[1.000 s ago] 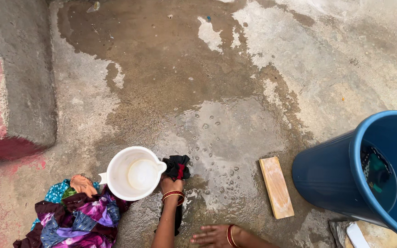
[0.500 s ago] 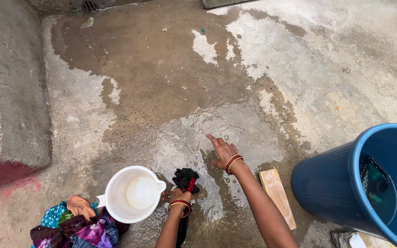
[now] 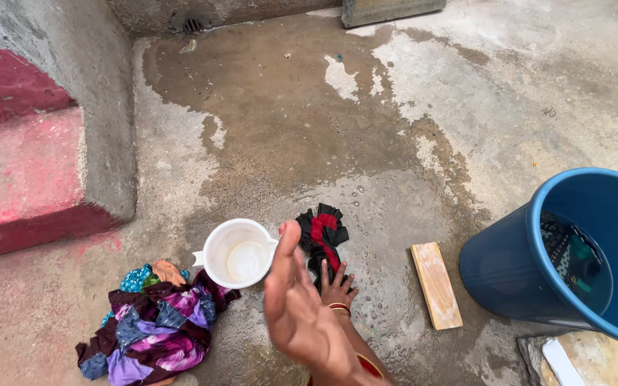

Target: The person washes a black garment by scrubbing it with a bar of soap on the ground, rinsing it with water from a bucket, and wringing it out.

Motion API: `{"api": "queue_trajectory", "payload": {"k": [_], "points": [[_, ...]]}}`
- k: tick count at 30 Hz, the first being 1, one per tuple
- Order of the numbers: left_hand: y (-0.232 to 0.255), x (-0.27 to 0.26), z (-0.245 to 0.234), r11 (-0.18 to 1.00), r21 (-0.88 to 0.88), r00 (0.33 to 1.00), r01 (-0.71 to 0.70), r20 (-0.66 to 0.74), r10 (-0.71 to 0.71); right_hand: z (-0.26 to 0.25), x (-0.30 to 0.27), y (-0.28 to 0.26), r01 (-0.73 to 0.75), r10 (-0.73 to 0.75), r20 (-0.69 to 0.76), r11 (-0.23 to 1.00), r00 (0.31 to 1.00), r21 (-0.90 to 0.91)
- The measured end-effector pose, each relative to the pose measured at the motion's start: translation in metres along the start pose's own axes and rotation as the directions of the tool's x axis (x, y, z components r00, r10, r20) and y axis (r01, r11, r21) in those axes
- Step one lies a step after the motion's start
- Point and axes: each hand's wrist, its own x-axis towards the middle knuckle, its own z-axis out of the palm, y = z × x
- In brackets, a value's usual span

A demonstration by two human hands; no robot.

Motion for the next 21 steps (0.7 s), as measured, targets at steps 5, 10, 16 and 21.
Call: {"api": "queue_trajectory", "payload": {"k": [5, 10, 16, 21], "points": [[0.09, -0.034, -0.038, 0.984, -0.049, 0.981, 0.172, -0.084, -0.175, -0.018, 0.0, 0.03, 0.074, -0.114, 0.619, 0.993, 0.777, 0.09], [0.11, -0.038, -0.035, 0.993, -0.03, 0.989, 0.116, -0.083, -0.119, 0.009, -0.015, 0.043, 0.155, -0.169, 0.359, 0.986, 0.918, 0.069], [0.148, -0.066, -0.016, 0.977, -0.174, 0.985, 0.123, -0.1, -0.142, 0.02, -0.038, 0.054, 0.104, -0.14, 0.417, 0.989, 0.898, 0.108], [0.076, -0.052, -0.048, 0.965, 0.122, 0.942, -0.233, 0.276, 0.192, 0.007, -0.052, 0.088, -0.197, -0.024, 0.513, 0.907, 0.858, 0.372]]}}
